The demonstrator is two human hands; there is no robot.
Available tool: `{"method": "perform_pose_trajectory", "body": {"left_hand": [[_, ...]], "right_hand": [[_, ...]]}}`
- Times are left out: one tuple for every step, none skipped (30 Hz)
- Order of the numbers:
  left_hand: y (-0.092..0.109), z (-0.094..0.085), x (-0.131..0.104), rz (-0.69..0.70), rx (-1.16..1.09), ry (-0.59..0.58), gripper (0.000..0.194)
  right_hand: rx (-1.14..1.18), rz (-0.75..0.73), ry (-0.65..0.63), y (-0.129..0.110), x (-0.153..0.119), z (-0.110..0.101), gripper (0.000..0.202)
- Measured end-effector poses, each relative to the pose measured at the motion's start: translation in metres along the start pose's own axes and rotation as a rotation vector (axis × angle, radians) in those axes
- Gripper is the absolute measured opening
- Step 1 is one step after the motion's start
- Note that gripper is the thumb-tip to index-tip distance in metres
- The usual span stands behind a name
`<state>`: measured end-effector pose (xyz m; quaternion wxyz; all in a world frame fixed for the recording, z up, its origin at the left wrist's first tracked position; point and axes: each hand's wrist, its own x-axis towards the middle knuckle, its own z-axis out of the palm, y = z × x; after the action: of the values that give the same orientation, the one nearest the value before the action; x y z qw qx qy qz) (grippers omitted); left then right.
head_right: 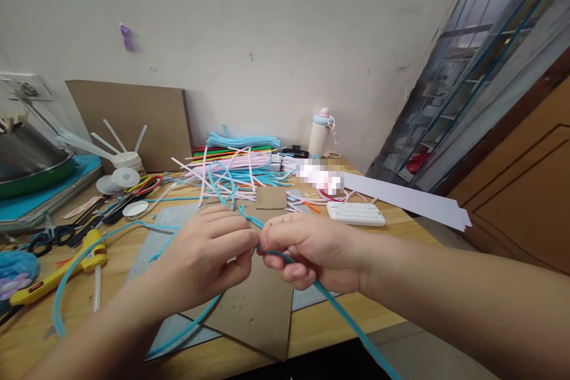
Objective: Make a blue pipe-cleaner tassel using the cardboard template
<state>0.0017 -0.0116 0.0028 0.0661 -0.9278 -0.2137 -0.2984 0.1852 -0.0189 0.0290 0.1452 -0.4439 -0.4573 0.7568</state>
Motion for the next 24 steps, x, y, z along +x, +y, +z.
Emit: {"method": "perform_pose_trajectory", "body": {"left_hand": [[0.002, 0.002, 0.0, -0.016, 0.0, 0.037, 0.014], [0.004, 0.005, 0.0, -0.046, -0.011, 0.074, 0.014], [0.007, 0.007, 0.001, -0.092, -0.041, 0.102, 0.014], [0.009, 0.008, 0.001, -0.156, -0.096, 0.115, 0.014], [0.012, 0.009, 0.001, -0.234, -0.181, 0.107, 0.014], [0.014, 0.01, 0.001, -0.314, -0.286, 0.079, 0.014], [0.015, 0.009, 0.001, -0.39, -0.395, 0.039, 0.014], [0.015, 0.009, 0.002, -0.45, -0.49, -0.004, 0.014], [0.015, 0.008, 0.002, -0.483, -0.553, -0.034, 0.014], [0.013, 0.006, 0.002, -0.484, -0.573, -0.045, 0.014], [0.012, 0.005, 0.002, -0.461, -0.549, -0.036, 0.014], [0.01, 0.003, 0.002, -0.419, -0.491, -0.009, 0.013], [0.008, 0.002, 0.003, -0.366, -0.416, 0.018, 0.013], [0.007, 0.001, 0.003, -0.309, -0.34, 0.039, 0.013], [0.006, 0.0, 0.003, -0.255, -0.272, 0.051, 0.012], [0.006, 0.0, 0.003, -0.208, -0.217, 0.054, 0.012], [0.006, 0.0, 0.003, -0.171, -0.174, 0.053, 0.012], [0.005, 0.0, 0.002, -0.144, -0.142, 0.049, 0.012], [0.005, 0.0, 0.002, -0.131, -0.117, 0.046, 0.013], [0.005, 0.0, 0.001, -0.124, -0.096, 0.049, 0.013], [0.005, 0.001, 0.0, -0.122, -0.077, 0.054, 0.011], [0.004, 0.001, 0.0, -0.12, -0.063, 0.065, 0.01], [0.003, 0.001, -0.001, -0.114, -0.045, 0.081, 0.008], [0.003, 0.002, -0.001, -0.104, -0.022, 0.101, 0.007]], "right_hand": [[-0.08, -0.052, 0.041, 0.002, 0.001, 0.001, 0.013], [-0.19, -0.145, 0.104, 0.004, 0.002, 0.001, 0.012], [-0.332, -0.277, 0.179, 0.007, 0.003, 0.001, 0.013], [-0.502, -0.433, 0.248, 0.009, 0.002, 0.001, 0.014], [-0.686, -0.591, 0.296, 0.012, 0.001, 0.0, 0.014], [-0.863, -0.728, 0.32, 0.014, 0.0, -0.002, 0.015], [-1.013, -0.826, 0.323, 0.016, -0.002, -0.003, 0.015], [-1.119, -0.885, 0.315, 0.017, -0.003, -0.005, 0.015], [-1.174, -0.907, 0.309, 0.017, -0.005, -0.006, 0.016], [-1.177, -0.901, 0.323, 0.017, -0.006, -0.006, 0.015], [-1.13, -0.864, 0.345, 0.016, -0.007, -0.007, 0.015], [-1.033, -0.786, 0.356, 0.015, -0.007, -0.006, 0.014], [-0.897, -0.665, 0.337, 0.013, -0.007, -0.006, 0.013], [-0.736, -0.519, 0.29, 0.011, -0.007, -0.005, 0.013], [-0.572, -0.368, 0.219, 0.008, -0.007, -0.004, 0.014], [-0.423, -0.24, 0.146, 0.006, -0.006, -0.003, 0.014], [-0.3, -0.149, 0.081, 0.004, -0.006, -0.003, 0.013], [-0.207, -0.097, 0.036, 0.003, -0.006, -0.003, 0.011], [-0.137, -0.077, 0.01, 0.002, -0.006, -0.004, 0.01], [-0.075, -0.067, -0.005, 0.002, -0.006, -0.005, 0.009], [-0.014, -0.053, -0.022, 0.002, -0.006, -0.006, 0.009], [0.049, -0.03, -0.044, 0.003, -0.006, -0.007, 0.011], [0.108, -0.001, -0.065, 0.003, -0.006, -0.008, 0.012], [0.16, 0.032, -0.082, 0.004, -0.006, -0.009, 0.014]]}}
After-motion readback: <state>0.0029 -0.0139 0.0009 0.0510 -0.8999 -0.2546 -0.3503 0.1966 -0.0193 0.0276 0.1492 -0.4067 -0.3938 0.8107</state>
